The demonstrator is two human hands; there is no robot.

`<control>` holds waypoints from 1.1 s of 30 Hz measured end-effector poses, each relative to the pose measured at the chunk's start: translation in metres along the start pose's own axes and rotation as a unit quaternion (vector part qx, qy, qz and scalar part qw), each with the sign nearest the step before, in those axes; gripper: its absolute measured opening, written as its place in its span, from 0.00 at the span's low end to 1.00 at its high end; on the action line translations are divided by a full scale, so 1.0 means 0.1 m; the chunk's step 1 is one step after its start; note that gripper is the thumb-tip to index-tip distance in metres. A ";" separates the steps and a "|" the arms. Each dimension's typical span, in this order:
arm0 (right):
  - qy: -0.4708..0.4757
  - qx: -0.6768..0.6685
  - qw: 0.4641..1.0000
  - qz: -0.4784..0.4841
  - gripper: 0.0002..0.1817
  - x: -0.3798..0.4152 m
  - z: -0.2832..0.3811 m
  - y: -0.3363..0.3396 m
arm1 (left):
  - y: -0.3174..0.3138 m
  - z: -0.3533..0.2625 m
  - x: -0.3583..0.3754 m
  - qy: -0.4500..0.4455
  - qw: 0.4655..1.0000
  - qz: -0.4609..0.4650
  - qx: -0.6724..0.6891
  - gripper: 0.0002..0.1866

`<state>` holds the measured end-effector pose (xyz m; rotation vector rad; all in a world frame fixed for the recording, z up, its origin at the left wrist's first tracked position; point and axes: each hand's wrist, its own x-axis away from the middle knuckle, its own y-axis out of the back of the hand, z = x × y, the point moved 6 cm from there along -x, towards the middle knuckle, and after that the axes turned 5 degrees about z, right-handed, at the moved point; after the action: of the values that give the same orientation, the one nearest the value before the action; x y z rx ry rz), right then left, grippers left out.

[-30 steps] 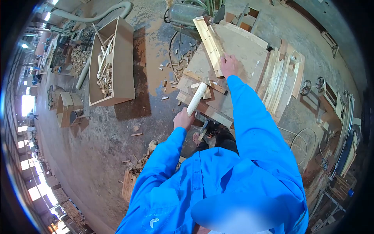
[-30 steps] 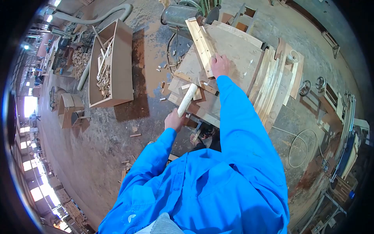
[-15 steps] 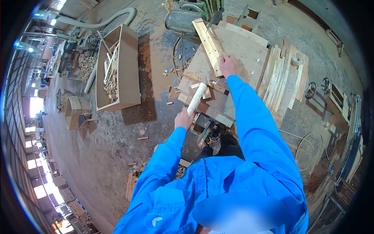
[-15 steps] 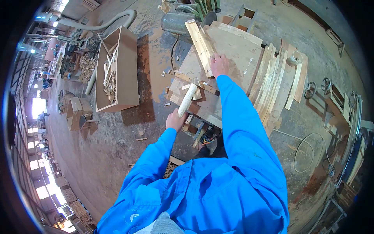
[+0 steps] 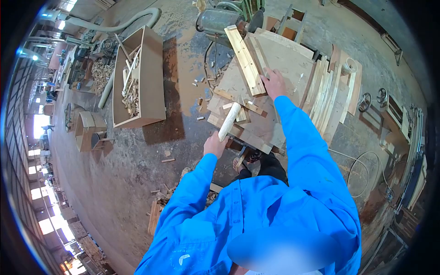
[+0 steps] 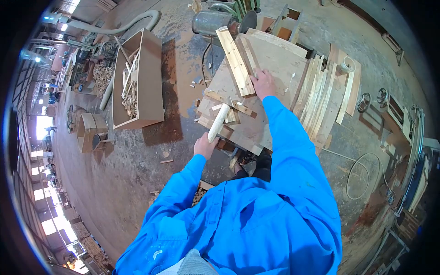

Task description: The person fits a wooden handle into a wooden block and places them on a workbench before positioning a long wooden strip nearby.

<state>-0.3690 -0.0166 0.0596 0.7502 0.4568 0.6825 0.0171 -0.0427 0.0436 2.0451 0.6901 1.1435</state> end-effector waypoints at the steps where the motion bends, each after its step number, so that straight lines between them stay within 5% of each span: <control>1: -0.012 -0.006 1.000 -0.002 0.18 0.03 -0.01 -0.05 | -0.02 0.05 0.03 0.001 1.000 0.000 0.002 0.26; 19: -0.024 -0.004 1.000 0.015 0.16 -0.38 0.21 -0.60 | -0.09 0.39 0.17 0.014 1.000 0.015 -0.002 0.23; 33: -0.024 -0.004 1.000 -0.003 0.17 -0.75 -0.01 -0.55 | -0.05 0.05 -0.10 0.017 1.000 0.012 -0.003 0.23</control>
<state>-0.4001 -0.0981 0.0281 0.7565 0.4123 0.6594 0.0157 -0.0484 0.0330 2.0388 0.6798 1.1948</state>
